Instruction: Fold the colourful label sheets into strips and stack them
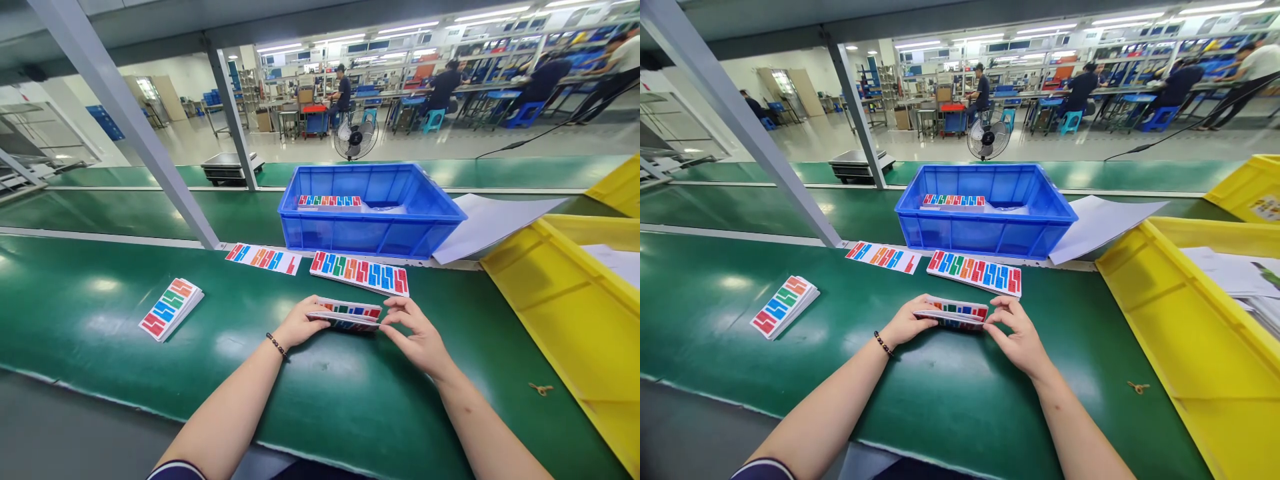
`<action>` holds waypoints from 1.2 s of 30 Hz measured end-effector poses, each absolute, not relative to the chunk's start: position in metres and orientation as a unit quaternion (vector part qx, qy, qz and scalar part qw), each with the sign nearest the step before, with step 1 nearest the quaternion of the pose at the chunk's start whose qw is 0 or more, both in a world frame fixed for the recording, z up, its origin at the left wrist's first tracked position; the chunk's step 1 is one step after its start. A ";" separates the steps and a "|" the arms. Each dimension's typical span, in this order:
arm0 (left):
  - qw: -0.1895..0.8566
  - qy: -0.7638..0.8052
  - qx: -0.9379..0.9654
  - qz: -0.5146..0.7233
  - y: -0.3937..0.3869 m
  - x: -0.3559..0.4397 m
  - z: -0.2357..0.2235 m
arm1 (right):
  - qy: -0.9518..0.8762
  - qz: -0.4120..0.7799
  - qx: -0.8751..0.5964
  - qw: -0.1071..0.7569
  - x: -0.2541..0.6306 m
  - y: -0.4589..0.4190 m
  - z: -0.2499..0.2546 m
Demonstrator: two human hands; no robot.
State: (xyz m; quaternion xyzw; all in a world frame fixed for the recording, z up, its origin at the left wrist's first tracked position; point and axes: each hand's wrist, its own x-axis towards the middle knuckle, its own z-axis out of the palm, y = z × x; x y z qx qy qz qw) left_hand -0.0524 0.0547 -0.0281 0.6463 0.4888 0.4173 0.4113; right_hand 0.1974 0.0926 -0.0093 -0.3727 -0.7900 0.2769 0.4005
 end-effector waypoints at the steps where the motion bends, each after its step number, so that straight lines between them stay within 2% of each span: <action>1: 0.410 0.490 0.646 0.419 0.055 -0.052 -0.028 | -0.792 0.272 -0.375 0.398 0.197 0.093 -0.009; 11: 0.388 0.502 0.643 0.428 0.055 -0.054 -0.030 | -0.776 0.319 -0.369 0.401 0.197 0.094 -0.005; 18: 0.386 0.497 0.652 0.423 0.055 -0.054 -0.030 | -0.770 0.305 -0.374 0.416 0.190 0.091 -0.004; 22: 0.379 0.500 0.653 0.424 0.055 -0.055 -0.031 | -0.709 0.312 -0.406 0.485 0.209 0.100 -0.003; 26: 0.385 0.494 0.654 0.424 0.056 -0.057 -0.032 | -0.534 0.277 -0.466 0.649 0.227 0.111 -0.008; 28: 0.399 0.487 0.655 0.418 0.056 -0.057 -0.032 | -0.495 0.258 -0.476 0.680 0.228 0.113 -0.011; 30: 0.406 0.472 0.661 0.417 0.055 -0.057 -0.032 | -0.541 0.248 -0.485 0.641 0.224 0.111 -0.013; 34: 0.381 0.464 0.665 0.445 0.054 -0.054 -0.030 | -0.716 0.280 -0.429 0.474 0.207 0.100 -0.009; 36: 0.374 0.464 0.669 0.444 0.054 -0.053 -0.029 | -0.759 0.303 -0.391 0.424 0.203 0.097 -0.006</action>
